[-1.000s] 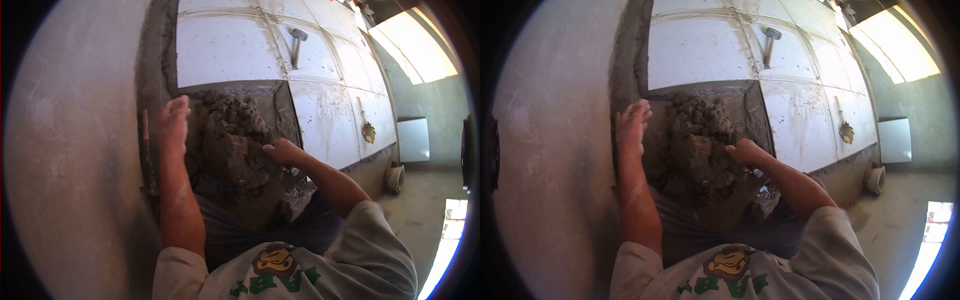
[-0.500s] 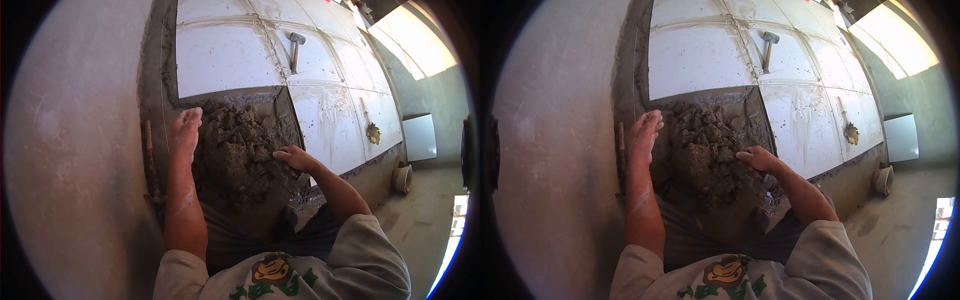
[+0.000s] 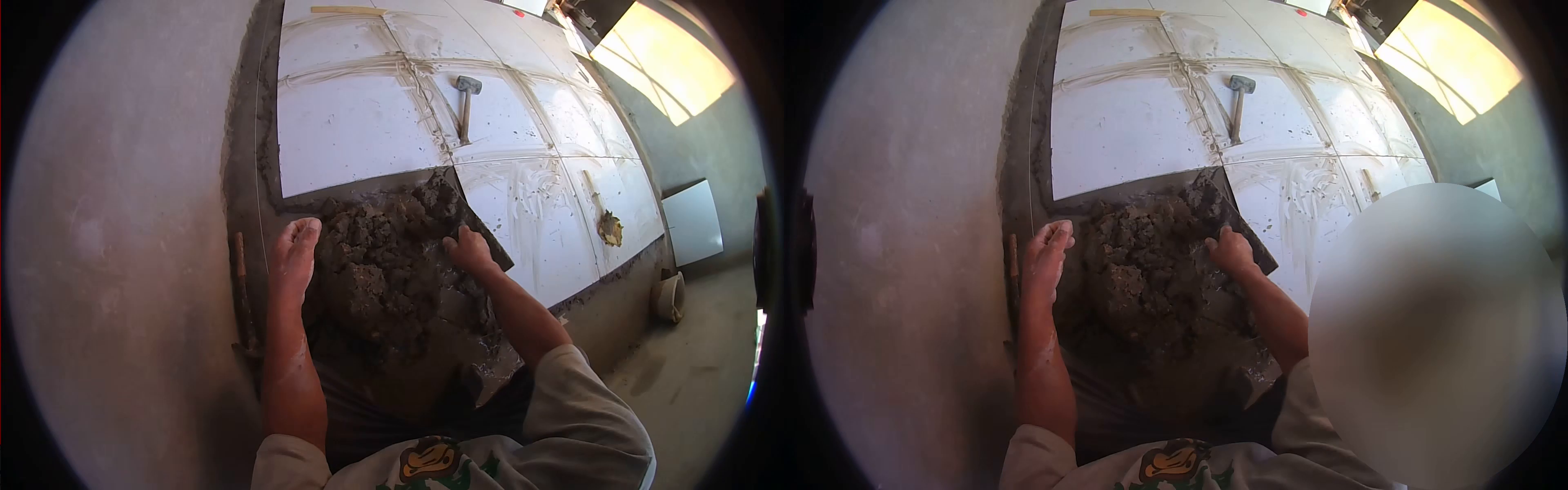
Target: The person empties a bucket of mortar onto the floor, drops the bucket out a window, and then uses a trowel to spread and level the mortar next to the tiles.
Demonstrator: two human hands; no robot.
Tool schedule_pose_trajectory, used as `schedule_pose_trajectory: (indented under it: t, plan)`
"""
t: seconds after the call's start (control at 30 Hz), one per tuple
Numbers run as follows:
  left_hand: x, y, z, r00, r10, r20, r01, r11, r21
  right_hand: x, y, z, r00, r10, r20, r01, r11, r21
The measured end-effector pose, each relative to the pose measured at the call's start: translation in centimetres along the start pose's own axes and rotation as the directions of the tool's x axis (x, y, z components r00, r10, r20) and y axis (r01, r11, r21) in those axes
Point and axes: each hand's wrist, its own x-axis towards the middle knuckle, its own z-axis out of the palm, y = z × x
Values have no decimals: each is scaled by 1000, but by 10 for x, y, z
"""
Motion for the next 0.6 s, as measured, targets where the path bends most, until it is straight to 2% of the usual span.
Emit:
schedule_pose_trajectory:
  t: [0.03, 0.07, 0.1, 0.17, 0.2, 0.33, 0.43, 0.5, 0.53, 0.6]
  plan:
    - [-4, 2, 0, 1000, -17, -10, 17, 1000, 16, 3, -8, 4, 998, 63, 23, -61, 997, -50]
    - [-6, 4, 1, 1000, -19, -17, 19, 1000, 21, 4, -12, 7, 999, 15, 30, -12, 994, -108]
    - [-7, 6, 1, 1000, -7, -16, 8, 1000, 25, 3, -14, 8, 999, 16, 40, -12, 995, -103]
    - [-9, 5, 1, 1000, -6, -23, 6, 1000, 24, 2, -19, 2, 997, 50, -51, -53, 997, -51]
    - [-9, 5, 1, 1000, 10, -24, -8, 999, 46, 0, -18, -3, 998, 33, -59, -38, 995, -88]
    - [-3, 3, 3, 999, 39, -36, -35, 992, 122, -4, -13, -22, 997, 74, -24, -76, 993, -94]
    - [7, -11, 4, 995, 93, -46, -85, 984, 155, -7, -15, -16, 993, 107, -46, -107, 994, -1]
    - [4, -5, 5, 998, 51, -24, -47, 986, 157, -8, -17, 6, 998, 56, -43, -53, 997, 49]
    - [1, -3, 5, 1000, 8, -3, -7, 987, 158, -7, -15, 13, 990, 60, 128, -62, 998, 9]
    - [-1, -2, 3, 1000, -15, -5, 16, 984, 179, -9, -16, 21, 988, 65, 137, -68, 998, 11]
